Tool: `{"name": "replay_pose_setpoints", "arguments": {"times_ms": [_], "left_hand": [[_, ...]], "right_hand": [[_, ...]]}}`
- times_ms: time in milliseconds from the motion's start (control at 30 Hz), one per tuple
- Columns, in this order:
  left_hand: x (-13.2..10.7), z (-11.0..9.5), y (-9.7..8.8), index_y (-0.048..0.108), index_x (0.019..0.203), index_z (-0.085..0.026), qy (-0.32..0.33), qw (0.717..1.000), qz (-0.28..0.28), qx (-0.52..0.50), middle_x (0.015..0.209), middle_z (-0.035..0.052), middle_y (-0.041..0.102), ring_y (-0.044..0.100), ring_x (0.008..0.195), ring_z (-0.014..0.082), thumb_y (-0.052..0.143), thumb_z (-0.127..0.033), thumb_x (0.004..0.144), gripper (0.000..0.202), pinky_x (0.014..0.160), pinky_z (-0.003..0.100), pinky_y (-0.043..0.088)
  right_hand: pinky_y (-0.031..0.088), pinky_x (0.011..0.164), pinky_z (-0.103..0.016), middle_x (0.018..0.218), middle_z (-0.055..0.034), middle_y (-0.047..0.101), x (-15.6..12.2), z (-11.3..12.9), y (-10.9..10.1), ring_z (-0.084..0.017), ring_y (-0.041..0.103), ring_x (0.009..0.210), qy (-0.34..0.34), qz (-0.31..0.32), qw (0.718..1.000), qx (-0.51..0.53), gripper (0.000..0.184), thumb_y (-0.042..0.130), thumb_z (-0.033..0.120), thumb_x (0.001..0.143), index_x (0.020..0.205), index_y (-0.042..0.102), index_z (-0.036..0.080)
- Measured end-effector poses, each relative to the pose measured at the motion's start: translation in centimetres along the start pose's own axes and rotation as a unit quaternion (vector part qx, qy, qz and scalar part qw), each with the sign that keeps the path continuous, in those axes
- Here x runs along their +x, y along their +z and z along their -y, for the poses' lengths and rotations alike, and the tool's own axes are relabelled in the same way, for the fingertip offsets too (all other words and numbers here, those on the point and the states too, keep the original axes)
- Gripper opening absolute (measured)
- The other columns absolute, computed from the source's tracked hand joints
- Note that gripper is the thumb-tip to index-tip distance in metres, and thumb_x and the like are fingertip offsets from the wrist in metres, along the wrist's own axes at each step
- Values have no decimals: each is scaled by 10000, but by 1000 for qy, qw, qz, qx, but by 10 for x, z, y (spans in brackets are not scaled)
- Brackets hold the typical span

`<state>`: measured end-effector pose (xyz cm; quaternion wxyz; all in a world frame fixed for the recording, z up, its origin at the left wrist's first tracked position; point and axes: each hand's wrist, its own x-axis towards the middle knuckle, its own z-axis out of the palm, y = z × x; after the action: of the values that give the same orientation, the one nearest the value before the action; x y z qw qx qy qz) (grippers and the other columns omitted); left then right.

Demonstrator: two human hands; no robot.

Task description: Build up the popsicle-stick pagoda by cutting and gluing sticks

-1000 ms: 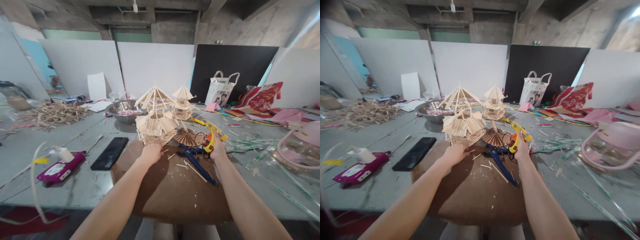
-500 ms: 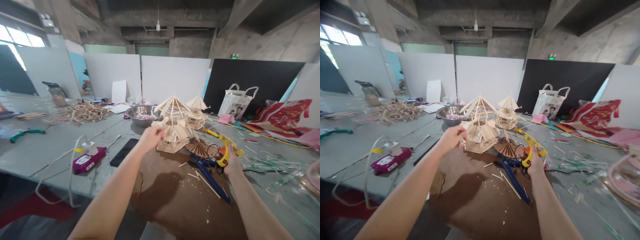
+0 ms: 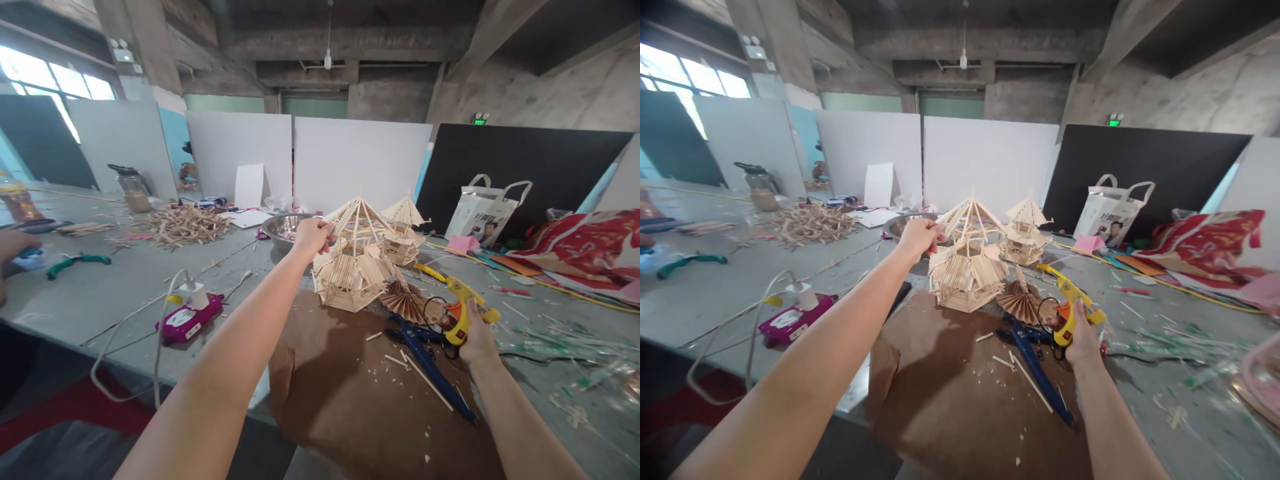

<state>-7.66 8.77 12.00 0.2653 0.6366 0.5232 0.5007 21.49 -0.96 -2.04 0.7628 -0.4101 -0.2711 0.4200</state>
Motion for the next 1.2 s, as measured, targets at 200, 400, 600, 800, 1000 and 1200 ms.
{"name": "replay_pose_setpoints", "arguments": {"times_ms": [200,400,600,800,1000,1200], "left_hand": [[5,-6,1,505,662,-120,6,1000,17,23,632,30,624,430,286,26,474,-256,738,159,290,141,300],[9,-6,1,517,664,-121,6,999,22,33,609,33,621,447,295,37,472,-263,738,166,303,144,311],[8,-10,0,516,666,-113,-14,999,31,19,616,47,625,441,292,41,468,-246,733,156,316,156,323],[-10,-6,-6,541,718,-140,29,994,-44,95,634,17,622,447,327,46,443,-275,740,169,364,166,335],[-75,13,-6,567,755,-182,128,960,-62,242,665,-2,628,546,582,92,415,-328,756,211,565,164,380],[-123,40,35,577,785,-210,207,877,264,344,740,4,636,572,691,134,379,-284,784,211,616,214,390]], "right_hand": [[433,317,-223,540,33,586,1,-1,-2,-92,505,343,6,1,1000,-3,409,644,519,491,666,533,167],[450,337,-240,527,44,585,1,-1,-1,-96,510,345,6,0,1000,3,407,650,517,479,661,531,173],[456,349,-253,522,41,579,2,-1,-1,-102,510,339,2,1,1000,7,425,658,519,466,666,526,168],[438,326,-227,516,46,578,1,2,-1,-92,499,330,-1,-7,1000,9,418,644,521,490,679,523,169],[458,361,-238,534,52,573,5,3,-1,-88,506,339,3,-21,1000,13,398,611,531,536,698,516,180],[441,351,-214,523,58,569,7,4,-1,-79,498,341,0,-23,1000,17,367,610,514,554,694,519,186]]}}
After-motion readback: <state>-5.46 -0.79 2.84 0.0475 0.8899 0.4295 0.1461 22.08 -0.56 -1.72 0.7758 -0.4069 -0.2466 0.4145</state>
